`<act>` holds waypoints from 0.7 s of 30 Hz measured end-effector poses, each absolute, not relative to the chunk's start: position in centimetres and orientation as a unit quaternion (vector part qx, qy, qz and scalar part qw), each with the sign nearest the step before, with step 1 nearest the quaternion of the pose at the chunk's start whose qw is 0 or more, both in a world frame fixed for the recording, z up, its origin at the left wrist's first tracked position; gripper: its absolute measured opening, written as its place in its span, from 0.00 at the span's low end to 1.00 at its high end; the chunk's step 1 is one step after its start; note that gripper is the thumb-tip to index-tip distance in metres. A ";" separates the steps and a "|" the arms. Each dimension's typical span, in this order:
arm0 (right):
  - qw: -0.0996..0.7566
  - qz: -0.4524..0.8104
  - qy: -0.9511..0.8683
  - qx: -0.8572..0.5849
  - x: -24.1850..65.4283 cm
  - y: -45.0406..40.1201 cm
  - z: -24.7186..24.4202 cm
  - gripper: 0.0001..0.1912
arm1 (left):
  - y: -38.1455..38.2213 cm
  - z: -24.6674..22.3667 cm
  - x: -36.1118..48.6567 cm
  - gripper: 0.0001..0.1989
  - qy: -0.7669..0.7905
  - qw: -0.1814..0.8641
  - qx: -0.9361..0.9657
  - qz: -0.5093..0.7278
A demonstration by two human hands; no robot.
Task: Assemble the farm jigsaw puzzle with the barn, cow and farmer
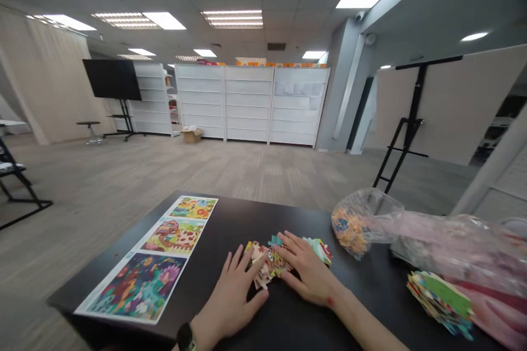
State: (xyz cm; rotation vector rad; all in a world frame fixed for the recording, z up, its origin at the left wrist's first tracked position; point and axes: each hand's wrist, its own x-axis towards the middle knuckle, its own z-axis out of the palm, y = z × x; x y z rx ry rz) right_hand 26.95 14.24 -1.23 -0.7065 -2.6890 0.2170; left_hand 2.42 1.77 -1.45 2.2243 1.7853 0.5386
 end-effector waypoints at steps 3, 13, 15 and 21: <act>0.134 0.075 -0.962 -0.226 24.2 12.5 -1.3 0.42 | -0.3 -1.9 3.5 0.38 0.633 0.084 0.749 0.176; 0.243 0.080 -0.936 -0.243 24.6 13.3 -2.0 0.15 | -0.5 -1.7 4.5 0.38 0.633 0.035 0.737 0.236; 0.263 0.078 -0.929 -0.248 25.3 13.5 -2.1 0.14 | -0.7 -1.4 5.0 0.30 0.639 0.012 0.728 0.247; 0.242 0.066 -0.935 -0.252 27.2 13.3 -2.6 0.17 | -2.2 0.5 1.5 0.18 0.746 -0.060 0.612 0.254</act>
